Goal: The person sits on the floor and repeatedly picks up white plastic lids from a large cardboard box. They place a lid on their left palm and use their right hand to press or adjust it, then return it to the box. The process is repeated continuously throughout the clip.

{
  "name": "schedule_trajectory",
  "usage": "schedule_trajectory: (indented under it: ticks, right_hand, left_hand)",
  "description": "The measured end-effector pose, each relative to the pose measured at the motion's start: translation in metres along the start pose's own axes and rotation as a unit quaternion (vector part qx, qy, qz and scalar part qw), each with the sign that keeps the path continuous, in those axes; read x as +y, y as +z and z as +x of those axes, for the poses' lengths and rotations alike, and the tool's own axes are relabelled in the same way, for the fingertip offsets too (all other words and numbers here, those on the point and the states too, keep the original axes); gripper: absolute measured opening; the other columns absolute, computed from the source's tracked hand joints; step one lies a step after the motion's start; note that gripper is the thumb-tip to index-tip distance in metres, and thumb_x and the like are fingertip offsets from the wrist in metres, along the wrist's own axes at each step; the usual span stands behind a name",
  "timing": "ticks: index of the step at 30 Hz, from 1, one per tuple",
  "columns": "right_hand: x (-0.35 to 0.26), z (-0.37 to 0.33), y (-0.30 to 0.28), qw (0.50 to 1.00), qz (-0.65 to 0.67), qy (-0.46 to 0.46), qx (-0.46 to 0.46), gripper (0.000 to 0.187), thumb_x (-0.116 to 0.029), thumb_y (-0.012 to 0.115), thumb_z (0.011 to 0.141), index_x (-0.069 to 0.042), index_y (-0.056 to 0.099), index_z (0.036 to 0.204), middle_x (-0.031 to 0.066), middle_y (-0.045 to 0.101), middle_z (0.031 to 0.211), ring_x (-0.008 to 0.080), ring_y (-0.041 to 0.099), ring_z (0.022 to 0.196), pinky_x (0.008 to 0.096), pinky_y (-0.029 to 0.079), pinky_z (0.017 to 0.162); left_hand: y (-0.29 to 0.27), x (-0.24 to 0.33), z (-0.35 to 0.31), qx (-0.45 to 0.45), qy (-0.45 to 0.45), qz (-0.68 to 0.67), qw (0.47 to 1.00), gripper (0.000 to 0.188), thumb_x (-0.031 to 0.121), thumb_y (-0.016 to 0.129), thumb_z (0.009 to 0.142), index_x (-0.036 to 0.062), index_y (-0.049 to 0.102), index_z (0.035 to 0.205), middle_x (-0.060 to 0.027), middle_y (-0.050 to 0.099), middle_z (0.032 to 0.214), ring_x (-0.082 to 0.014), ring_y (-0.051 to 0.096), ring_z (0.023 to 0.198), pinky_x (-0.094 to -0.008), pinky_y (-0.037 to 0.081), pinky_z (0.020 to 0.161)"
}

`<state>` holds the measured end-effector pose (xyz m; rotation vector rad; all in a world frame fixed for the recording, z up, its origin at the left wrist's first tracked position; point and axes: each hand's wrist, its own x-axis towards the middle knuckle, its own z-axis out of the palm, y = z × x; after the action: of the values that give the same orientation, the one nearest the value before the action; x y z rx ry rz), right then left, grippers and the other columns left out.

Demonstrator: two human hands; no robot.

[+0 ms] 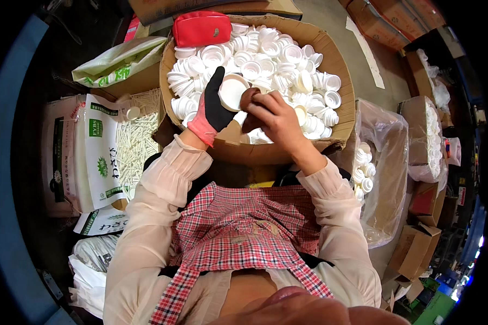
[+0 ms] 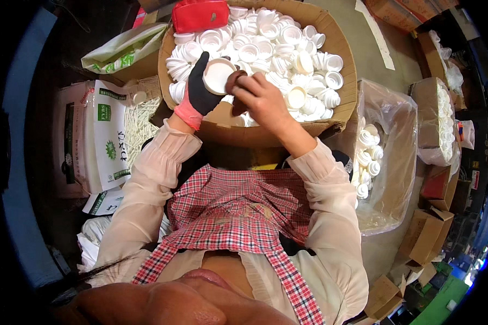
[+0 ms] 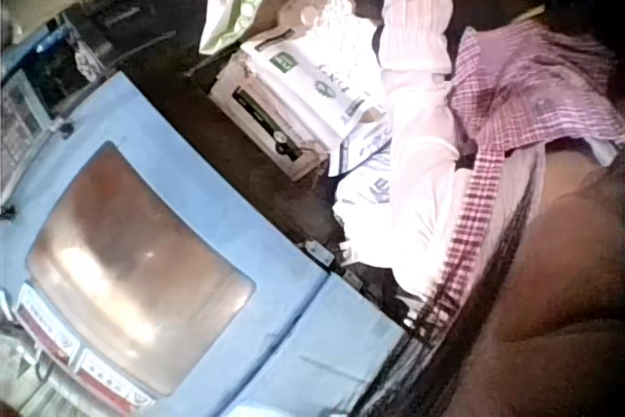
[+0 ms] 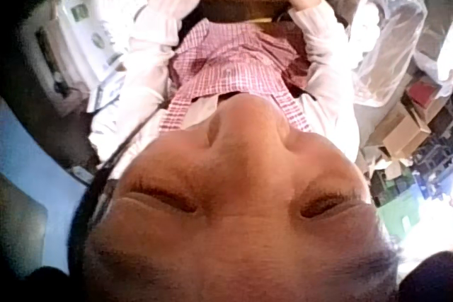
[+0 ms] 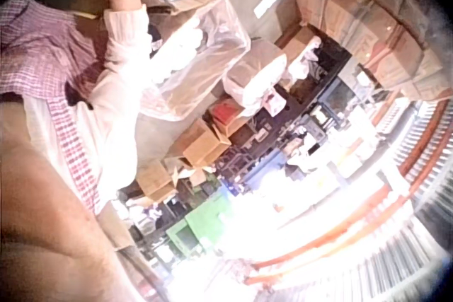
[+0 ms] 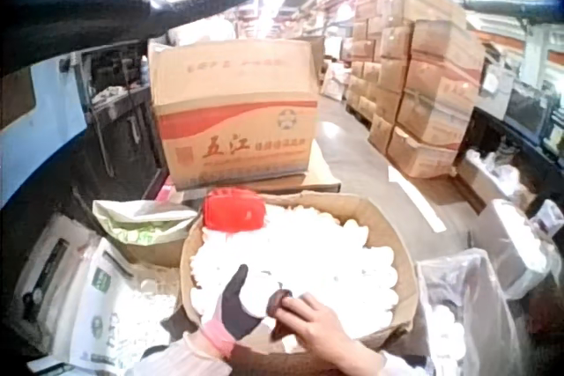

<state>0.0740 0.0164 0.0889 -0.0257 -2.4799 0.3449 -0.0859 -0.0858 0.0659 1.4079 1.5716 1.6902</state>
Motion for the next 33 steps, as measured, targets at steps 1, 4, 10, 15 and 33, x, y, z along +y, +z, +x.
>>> schedule_trajectory:
  ticks: [1, 4, 10, 15, 33]
  right_hand:
    - [0.005, -0.003, 0.000, 1.000, -0.016, 0.022, 0.011, 0.040, -0.001, 0.073, 0.064, -0.011, 0.066, 0.103, 0.0024, 0.060, 0.102, 0.0260, 0.058, 0.086, 0.0364, 0.052, 0.067]
    - [0.002, 0.003, -0.003, 0.995, 0.040, -0.010, 0.093, 0.043, -0.004, 0.075, 0.064, -0.009, 0.066, 0.106, 0.0058, 0.062, 0.109, 0.0279, 0.058, 0.088, 0.0364, 0.051, 0.071]
    - [0.002, 0.001, 0.007, 0.987, 0.044, 0.074, 0.135, 0.043, 0.000, 0.072, 0.063, -0.003, 0.061, 0.104, 0.0123, 0.060, 0.107, 0.0336, 0.057, 0.090, 0.0381, 0.049, 0.076]
    - [0.024, -0.016, 0.016, 0.953, 0.153, 0.256, -0.052, 0.041, -0.004, 0.066, 0.066, -0.006, 0.062, 0.106, 0.0122, 0.059, 0.102, 0.0338, 0.058, 0.099, 0.0372, 0.048, 0.085]
    - [0.182, -0.054, 0.033, 0.843, -0.224, 0.457, -0.172, 0.043, -0.015, 0.067, 0.073, -0.004, 0.058, 0.113, 0.0207, 0.055, 0.114, 0.0408, 0.063, 0.091, 0.0491, 0.052, 0.076]
  left_hand:
    - [0.001, -0.005, 0.003, -0.003, -0.091, -0.286, 0.954, 0.035, 0.022, 0.055, 0.094, 0.0004, 0.050, 0.121, -0.0113, 0.064, 0.108, -0.0186, 0.063, 0.100, -0.0334, 0.053, 0.085]
    - [0.009, -0.018, 0.004, -0.042, -0.132, -0.361, 0.922, 0.044, 0.033, 0.045, 0.098, -0.0010, 0.052, 0.124, -0.0107, 0.063, 0.113, -0.0207, 0.061, 0.104, -0.0317, 0.049, 0.089]
    - [0.039, -0.022, -0.007, 0.039, 0.043, -0.006, 0.998, 0.029, 0.012, 0.046, 0.096, 0.0012, 0.052, 0.122, -0.0090, 0.061, 0.112, -0.0191, 0.060, 0.099, -0.0311, 0.047, 0.087]
    - [0.012, -0.013, 0.012, 0.109, 0.127, 0.214, 0.962, 0.025, 0.010, 0.044, 0.094, -0.0021, 0.059, 0.110, -0.0120, 0.063, 0.101, -0.0212, 0.060, 0.091, -0.0335, 0.048, 0.083]
    - [-0.031, -0.036, 0.024, 0.102, -0.148, -0.030, 0.983, 0.025, 0.018, 0.057, 0.094, -0.0020, 0.062, 0.109, -0.0050, 0.064, 0.098, -0.0112, 0.056, 0.090, -0.0249, 0.044, 0.083]
